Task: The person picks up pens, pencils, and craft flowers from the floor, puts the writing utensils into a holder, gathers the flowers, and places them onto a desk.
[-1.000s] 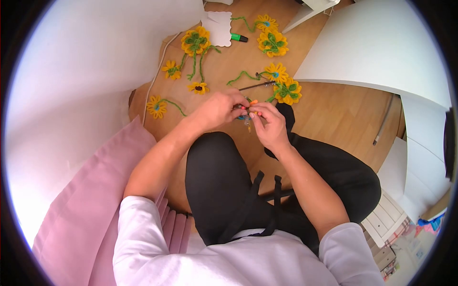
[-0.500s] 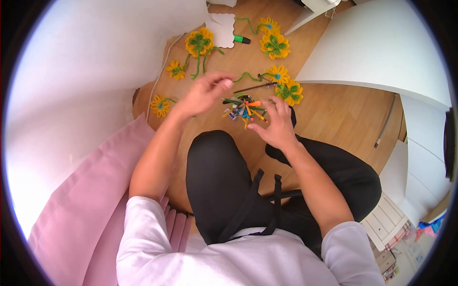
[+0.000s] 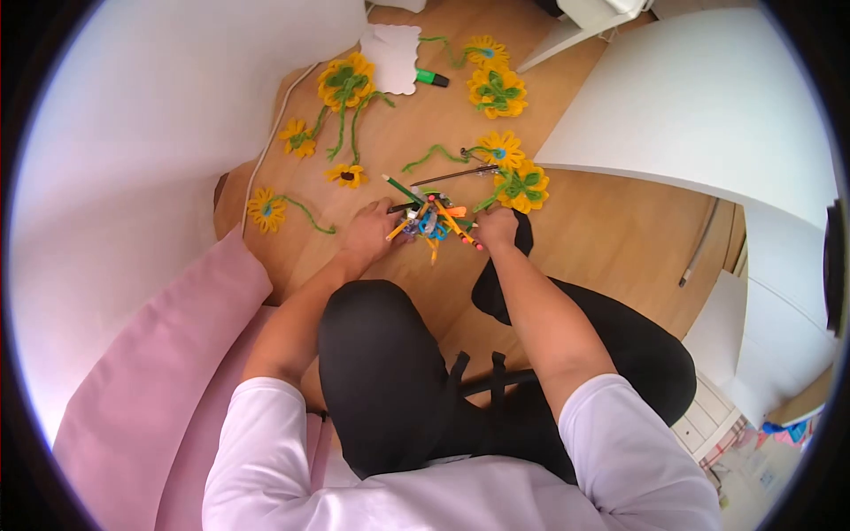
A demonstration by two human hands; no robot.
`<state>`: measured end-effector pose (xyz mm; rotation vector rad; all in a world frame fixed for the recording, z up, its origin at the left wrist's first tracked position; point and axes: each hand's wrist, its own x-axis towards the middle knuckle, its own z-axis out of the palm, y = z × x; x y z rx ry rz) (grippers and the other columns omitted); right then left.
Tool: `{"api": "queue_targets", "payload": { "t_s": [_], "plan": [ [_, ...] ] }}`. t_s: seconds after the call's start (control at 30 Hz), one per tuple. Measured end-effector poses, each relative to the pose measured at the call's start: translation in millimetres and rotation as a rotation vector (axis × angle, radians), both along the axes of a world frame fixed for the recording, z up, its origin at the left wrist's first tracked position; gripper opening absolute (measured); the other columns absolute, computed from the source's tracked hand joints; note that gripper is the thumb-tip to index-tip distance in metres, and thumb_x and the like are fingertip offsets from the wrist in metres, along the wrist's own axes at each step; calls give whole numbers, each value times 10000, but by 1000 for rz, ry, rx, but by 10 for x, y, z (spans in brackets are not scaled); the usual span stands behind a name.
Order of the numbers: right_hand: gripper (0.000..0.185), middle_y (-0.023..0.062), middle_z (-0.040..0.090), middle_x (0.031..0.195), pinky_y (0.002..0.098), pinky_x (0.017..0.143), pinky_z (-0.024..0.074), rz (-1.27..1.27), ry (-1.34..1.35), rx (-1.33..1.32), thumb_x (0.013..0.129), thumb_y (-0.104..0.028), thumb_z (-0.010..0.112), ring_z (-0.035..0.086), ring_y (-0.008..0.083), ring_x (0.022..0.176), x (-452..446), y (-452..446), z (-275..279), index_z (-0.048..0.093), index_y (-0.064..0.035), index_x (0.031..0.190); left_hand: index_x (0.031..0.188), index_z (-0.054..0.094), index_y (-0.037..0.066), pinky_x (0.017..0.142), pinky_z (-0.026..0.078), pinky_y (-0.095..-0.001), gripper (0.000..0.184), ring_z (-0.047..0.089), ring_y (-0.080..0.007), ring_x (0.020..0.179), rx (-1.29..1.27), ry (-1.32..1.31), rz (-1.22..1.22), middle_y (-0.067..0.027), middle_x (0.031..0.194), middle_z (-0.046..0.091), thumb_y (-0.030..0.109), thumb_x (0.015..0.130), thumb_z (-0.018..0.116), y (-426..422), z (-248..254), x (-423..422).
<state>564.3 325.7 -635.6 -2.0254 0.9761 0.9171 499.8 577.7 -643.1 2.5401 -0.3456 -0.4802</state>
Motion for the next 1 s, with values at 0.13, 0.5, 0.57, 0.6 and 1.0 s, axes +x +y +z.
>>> {"api": "queue_targets", "payload": {
  "t_s": [0.13,0.5,0.57,0.6,1.0],
  "plan": [
    [204,105,622,697,344,499,541,804,-493,-379,833,-166,683,664,196,631,-157,-144,-434,658,35,853,1025,629,64,791,513,-410,361,602,-320,942,61,25,84,-131,1001,583,319,790,732,135,-25,-117],
    [238,164,657,756,400,697,531,718,-26,73,873,-183,625,635,255,645,458,-179,1890,690,16,985,1063,630,1,651,486,-279,216,592,-100,750,-744,207,1040,-13,872,640,137,897,662,554,847,-45],
    [236,187,665,784,406,720,530,821,-71,102,873,-188,630,657,282,693,485,62,2155,697,0,999,1059,638,-1,650,490,-288,217,599,-114,743,-762,175,923,-30,889,643,132,891,669,460,1319,89],
    [239,201,668,812,418,743,527,891,-152,101,864,-190,636,663,315,747,445,180,2241,700,3,990,1056,647,-4,649,494,-297,217,607,-129,736,-772,141,807,-46,906,646,126,885,676,408,1499,145],
    [230,240,677,895,452,799,521,1191,-168,-155,854,-197,643,661,388,869,282,745,1906,708,0,953,1101,654,5,692,516,-361,349,641,-222,736,-363,105,510,-114,892,668,241,853,720,420,2026,335]
  ]
}}
